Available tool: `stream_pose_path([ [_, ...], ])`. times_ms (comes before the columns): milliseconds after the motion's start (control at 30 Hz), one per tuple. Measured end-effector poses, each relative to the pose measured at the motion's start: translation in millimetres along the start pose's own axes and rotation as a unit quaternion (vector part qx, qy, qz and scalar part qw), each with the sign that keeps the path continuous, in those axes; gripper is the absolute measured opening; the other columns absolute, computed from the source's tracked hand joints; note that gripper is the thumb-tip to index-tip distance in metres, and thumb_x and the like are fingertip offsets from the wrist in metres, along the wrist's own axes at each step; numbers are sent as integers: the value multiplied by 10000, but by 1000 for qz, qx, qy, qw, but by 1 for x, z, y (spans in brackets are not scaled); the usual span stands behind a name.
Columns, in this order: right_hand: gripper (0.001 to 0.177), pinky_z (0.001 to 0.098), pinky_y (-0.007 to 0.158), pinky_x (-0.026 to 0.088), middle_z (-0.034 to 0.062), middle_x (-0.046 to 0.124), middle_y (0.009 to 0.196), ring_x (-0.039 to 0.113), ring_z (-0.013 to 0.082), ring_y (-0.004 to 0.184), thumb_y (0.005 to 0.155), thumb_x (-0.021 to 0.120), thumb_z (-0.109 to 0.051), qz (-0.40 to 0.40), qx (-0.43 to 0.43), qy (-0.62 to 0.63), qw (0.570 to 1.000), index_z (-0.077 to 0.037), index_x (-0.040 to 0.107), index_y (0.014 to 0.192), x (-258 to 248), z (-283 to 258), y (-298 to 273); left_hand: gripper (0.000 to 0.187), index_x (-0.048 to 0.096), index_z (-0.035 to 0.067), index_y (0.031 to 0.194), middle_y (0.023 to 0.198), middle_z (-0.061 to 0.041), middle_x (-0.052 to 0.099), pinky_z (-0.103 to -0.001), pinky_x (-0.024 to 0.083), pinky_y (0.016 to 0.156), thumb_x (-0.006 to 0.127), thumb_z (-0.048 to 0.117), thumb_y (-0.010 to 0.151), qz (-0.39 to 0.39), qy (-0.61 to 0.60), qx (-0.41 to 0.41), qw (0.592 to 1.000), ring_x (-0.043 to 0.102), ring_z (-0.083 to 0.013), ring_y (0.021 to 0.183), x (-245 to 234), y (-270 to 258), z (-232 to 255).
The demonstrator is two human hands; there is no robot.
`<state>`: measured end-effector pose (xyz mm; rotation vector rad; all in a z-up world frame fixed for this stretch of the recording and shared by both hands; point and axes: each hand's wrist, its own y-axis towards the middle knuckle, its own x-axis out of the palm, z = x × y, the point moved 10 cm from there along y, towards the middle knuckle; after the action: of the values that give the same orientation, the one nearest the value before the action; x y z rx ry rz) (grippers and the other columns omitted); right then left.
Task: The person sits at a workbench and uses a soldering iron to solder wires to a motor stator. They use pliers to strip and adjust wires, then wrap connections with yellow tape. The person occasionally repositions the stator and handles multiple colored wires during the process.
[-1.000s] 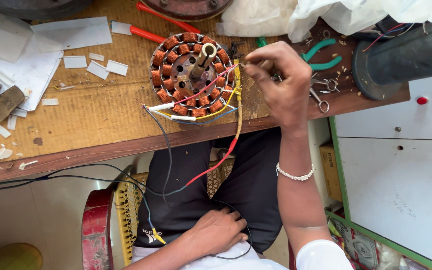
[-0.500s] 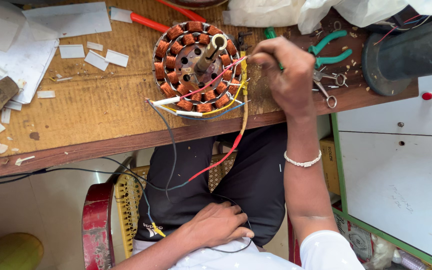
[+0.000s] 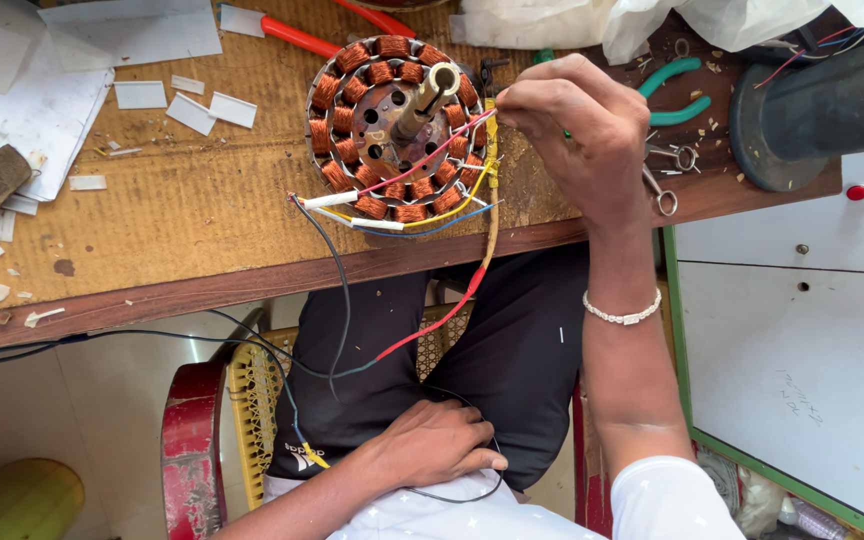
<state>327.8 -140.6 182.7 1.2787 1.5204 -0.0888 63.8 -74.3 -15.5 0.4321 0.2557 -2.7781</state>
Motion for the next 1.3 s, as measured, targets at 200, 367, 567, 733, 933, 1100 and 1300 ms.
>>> stream_pose_path([
  [200, 189, 302, 699, 557, 115, 702, 1015, 714, 238, 869, 981, 855, -5, -40, -32, -34, 998, 12, 686, 1062, 4, -6, 5, 642, 732, 46, 960, 913, -137, 689, -506, 553, 712, 485, 638, 975, -11, -4, 2, 1000, 682, -351, 896, 1, 0, -1],
  [367, 155, 318, 687, 534, 119, 691, 983, 703, 245, 857, 1069, 777, -97, -54, -21, -53, 997, 12, 669, 1045, 9, 2, -1, 683, 738, 42, 971, 920, -140, 689, -507, 553, 697, 465, 669, 963, -2, -14, 19, 1000, 682, -353, 900, 2, -1, -1],
  [567, 427, 245, 618, 519, 96, 734, 1028, 654, 126, 688, 1211, 471, -339, -10, 65, 21, 998, 11, 703, 1134, 1, 23, -11, 708, 732, 42, 990, 916, -138, 685, -502, 558, 687, 437, 685, 965, -19, -2, 23, 1000, 682, -345, 896, 8, 1, 0],
  [733, 431, 235, 610, 505, 86, 758, 1034, 647, 92, 683, 1239, 481, -353, 26, 157, 22, 987, 22, 689, 1191, -12, 28, -24, 710, 731, 42, 984, 921, -139, 688, -498, 560, 692, 435, 687, 965, -16, 3, 27, 1000, 686, -347, 900, 5, 0, 2],
  [933, 324, 254, 591, 532, 65, 762, 956, 694, 105, 682, 1150, 541, -291, 23, 264, 9, 964, -22, 719, 1125, 2, 25, -38, 593, 702, 28, 967, 927, -158, 673, -463, 561, 661, 529, 594, 976, 8, 55, 45, 997, 694, -357, 848, -14, -6, 25],
  [1100, 391, 376, 723, 572, 82, 751, 1026, 708, 219, 726, 948, 790, -288, 6, 286, -133, 949, -64, 669, 1244, 10, 19, -42, 350, 641, 57, 945, 882, -116, 634, -429, 526, 644, 646, 407, 954, 34, 140, 86, 986, 677, -303, 778, -56, -32, 78],
  [1300, 548, 375, 702, 572, 91, 735, 1005, 720, 208, 739, 866, 776, -114, 10, 345, -118, 931, -68, 601, 1384, 10, 21, -57, 268, 644, 124, 859, 722, -40, 589, -382, 465, 501, 793, 347, 842, 325, 280, 14, 903, 596, -238, 559, -198, -88, 125],
])
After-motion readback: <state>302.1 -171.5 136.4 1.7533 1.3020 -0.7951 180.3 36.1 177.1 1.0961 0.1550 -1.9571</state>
